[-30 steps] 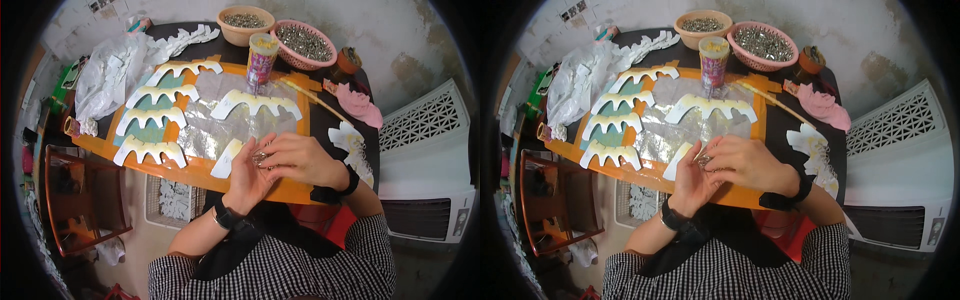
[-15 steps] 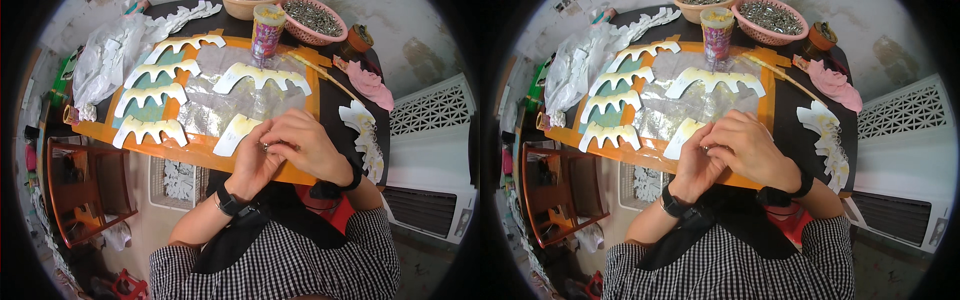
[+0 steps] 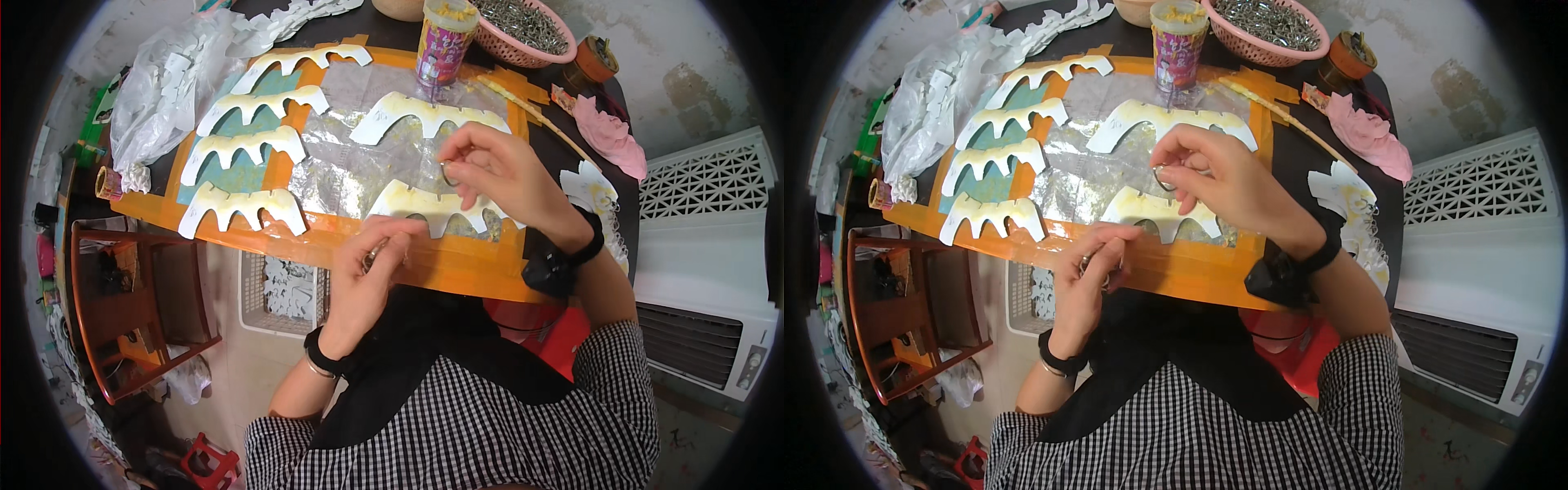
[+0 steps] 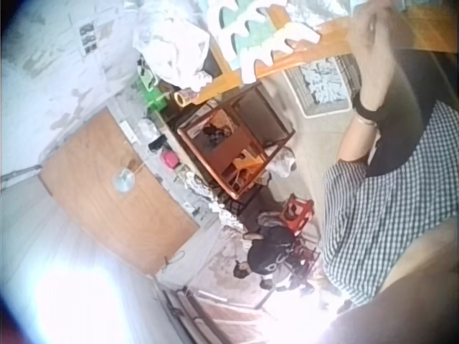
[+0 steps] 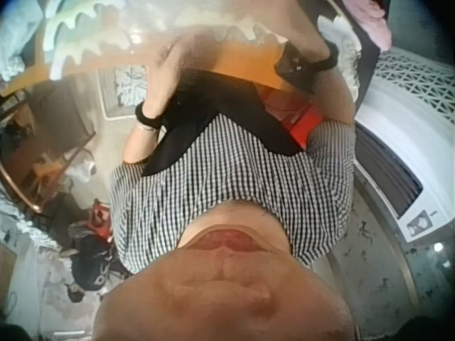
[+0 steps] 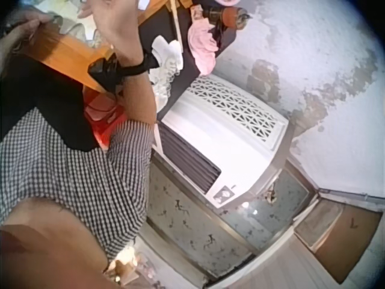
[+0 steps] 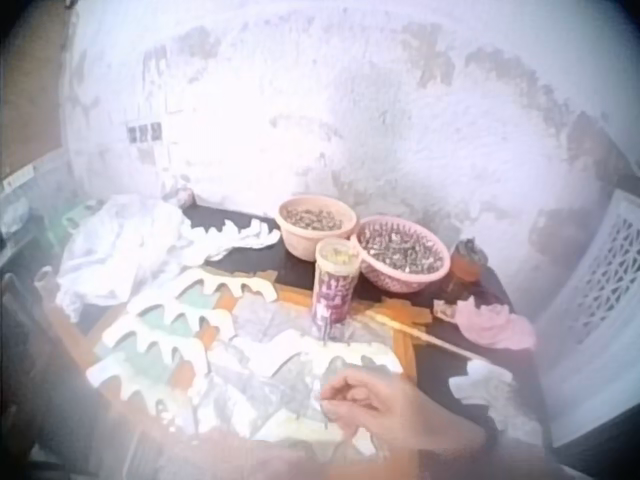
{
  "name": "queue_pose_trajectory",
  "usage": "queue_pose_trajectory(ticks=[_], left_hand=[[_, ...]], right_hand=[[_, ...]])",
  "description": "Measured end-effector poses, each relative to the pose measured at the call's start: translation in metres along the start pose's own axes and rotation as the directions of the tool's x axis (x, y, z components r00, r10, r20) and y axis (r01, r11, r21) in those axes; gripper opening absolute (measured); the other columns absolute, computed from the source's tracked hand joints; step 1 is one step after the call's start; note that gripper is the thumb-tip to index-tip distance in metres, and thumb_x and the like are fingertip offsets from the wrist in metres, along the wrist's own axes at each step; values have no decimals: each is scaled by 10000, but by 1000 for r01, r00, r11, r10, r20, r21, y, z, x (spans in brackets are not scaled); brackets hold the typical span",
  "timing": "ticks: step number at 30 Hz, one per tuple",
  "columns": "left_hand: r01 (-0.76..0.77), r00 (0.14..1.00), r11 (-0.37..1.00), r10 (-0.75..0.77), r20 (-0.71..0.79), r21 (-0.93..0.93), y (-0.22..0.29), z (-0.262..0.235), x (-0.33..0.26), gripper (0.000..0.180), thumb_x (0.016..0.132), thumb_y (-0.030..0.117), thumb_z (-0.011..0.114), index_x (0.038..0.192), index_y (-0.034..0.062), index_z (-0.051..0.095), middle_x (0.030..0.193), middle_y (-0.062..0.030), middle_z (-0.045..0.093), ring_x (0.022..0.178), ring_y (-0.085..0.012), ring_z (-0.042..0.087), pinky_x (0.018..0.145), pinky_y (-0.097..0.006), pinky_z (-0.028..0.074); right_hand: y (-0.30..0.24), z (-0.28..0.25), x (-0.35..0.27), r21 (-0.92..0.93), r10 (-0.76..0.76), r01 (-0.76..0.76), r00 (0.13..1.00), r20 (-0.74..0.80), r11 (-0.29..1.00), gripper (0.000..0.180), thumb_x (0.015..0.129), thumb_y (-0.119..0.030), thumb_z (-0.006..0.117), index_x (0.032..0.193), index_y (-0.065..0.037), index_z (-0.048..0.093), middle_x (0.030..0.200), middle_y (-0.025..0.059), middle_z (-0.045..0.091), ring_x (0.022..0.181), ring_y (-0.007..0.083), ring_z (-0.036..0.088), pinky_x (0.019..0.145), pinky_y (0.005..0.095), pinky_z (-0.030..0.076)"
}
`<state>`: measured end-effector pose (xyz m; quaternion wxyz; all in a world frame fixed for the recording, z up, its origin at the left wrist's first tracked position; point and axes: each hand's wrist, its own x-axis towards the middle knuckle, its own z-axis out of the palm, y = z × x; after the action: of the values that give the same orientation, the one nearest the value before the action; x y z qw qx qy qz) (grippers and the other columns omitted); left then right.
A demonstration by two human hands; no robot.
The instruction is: Attaching metal buckles to shoe upper components.
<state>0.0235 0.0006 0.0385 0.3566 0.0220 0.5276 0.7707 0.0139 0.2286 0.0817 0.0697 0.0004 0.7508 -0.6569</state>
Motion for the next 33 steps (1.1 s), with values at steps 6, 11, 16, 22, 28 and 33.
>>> queue_pose_trajectory(ticks=[6,11,16,22,28,33], left_hand=[[-204,958,828,278,-66,523,-9,-24,3,221,974,64,520,1100,-14,684,850,7,536,648,-38,475,554,-199,375],[-268,927,793,367,-79,547,-19,-31,9,222,967,67,532,1115,0,682,815,8,520,630,-42,468,552,-205,375],[-433,822,526,563,82,732,-17,-28,7,254,925,-2,526,1135,4,668,790,-49,536,659,-120,518,582,-252,421],[-435,808,410,571,146,802,-16,-22,7,298,869,-54,537,1129,6,670,805,-86,555,700,-192,582,654,-293,483],[-410,833,379,526,171,829,-15,-19,7,306,843,-65,546,1114,-2,673,840,-97,575,690,-201,601,635,-304,495],[-416,815,297,540,208,860,-15,-18,7,300,823,-71,553,1091,-8,672,856,-116,585,696,-233,611,637,-326,503]], right_hand=[[18,-3,41,-256,28,36,970,241,966,135,897,-51,622,1016,7,651,852,34,630,734,86,599,645,230,511],[37,-6,56,-300,72,-17,982,173,954,114,827,-49,691,932,-6,691,856,53,689,772,109,619,731,268,509],[28,-6,55,-451,-1,119,967,254,885,122,810,-69,694,920,-15,698,813,71,689,772,148,633,719,284,498],[29,-2,57,-519,-165,286,950,267,805,185,823,-87,670,1002,-54,703,840,97,620,763,206,626,712,318,492],[20,4,50,-382,-42,103,986,164,918,122,846,-48,652,966,-25,667,842,43,544,704,117,590,660,275,487],[33,3,49,-223,-50,70,994,95,972,57,857,-20,651,909,0,641,774,11,590,687,78,574,648,242,492]])
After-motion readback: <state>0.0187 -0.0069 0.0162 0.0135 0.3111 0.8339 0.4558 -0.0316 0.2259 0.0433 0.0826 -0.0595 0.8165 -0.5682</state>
